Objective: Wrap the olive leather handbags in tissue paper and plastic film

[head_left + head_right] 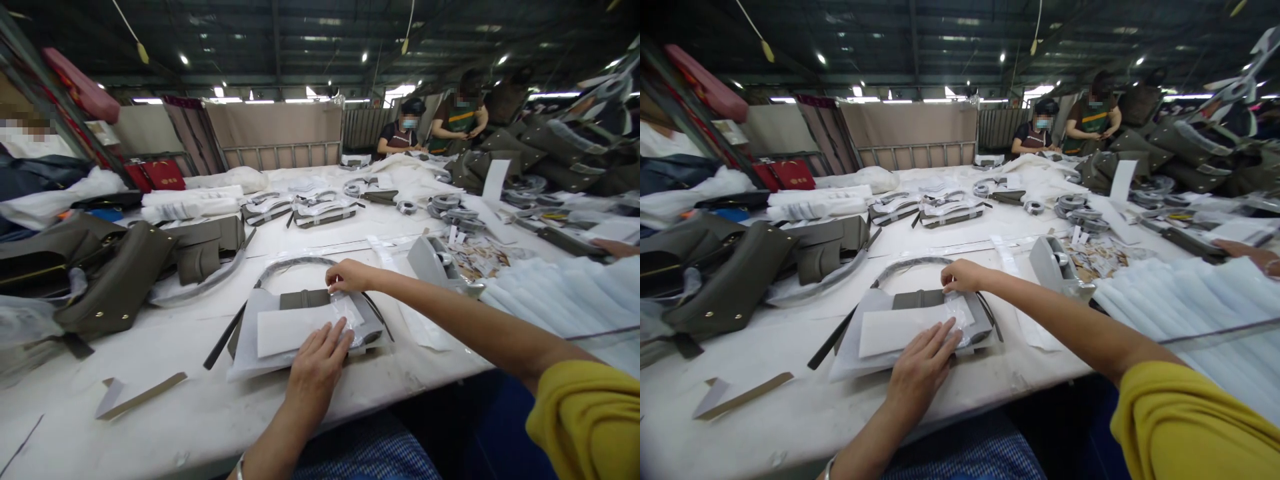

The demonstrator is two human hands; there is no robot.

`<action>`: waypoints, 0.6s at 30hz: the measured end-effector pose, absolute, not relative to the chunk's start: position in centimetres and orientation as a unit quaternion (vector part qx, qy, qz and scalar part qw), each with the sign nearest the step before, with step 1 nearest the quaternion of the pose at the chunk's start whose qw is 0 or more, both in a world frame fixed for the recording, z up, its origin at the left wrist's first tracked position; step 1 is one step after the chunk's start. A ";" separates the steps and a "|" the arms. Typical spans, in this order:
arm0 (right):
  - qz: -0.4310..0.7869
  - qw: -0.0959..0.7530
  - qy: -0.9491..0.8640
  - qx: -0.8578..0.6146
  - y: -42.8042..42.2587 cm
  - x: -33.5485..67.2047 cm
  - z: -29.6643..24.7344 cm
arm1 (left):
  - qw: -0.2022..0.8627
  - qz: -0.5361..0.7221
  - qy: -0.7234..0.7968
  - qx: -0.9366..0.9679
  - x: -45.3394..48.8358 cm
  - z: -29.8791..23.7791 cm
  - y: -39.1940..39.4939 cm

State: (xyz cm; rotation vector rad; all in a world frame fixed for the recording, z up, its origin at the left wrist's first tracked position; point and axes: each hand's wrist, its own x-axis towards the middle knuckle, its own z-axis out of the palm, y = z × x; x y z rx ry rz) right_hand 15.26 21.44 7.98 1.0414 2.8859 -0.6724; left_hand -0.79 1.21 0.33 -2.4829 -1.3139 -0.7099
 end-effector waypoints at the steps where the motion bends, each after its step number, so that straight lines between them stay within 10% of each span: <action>1: -0.215 -0.014 0.918 0.333 20.8 15.7 7.9 | 0.128 -0.242 -0.449 -0.851 -0.8 0.2 1.1; 18: -0.340 0.006 0.869 0.361 22.8 15.0 4.5 | 0.131 -0.261 -0.436 -0.851 -0.7 -0.1 0.9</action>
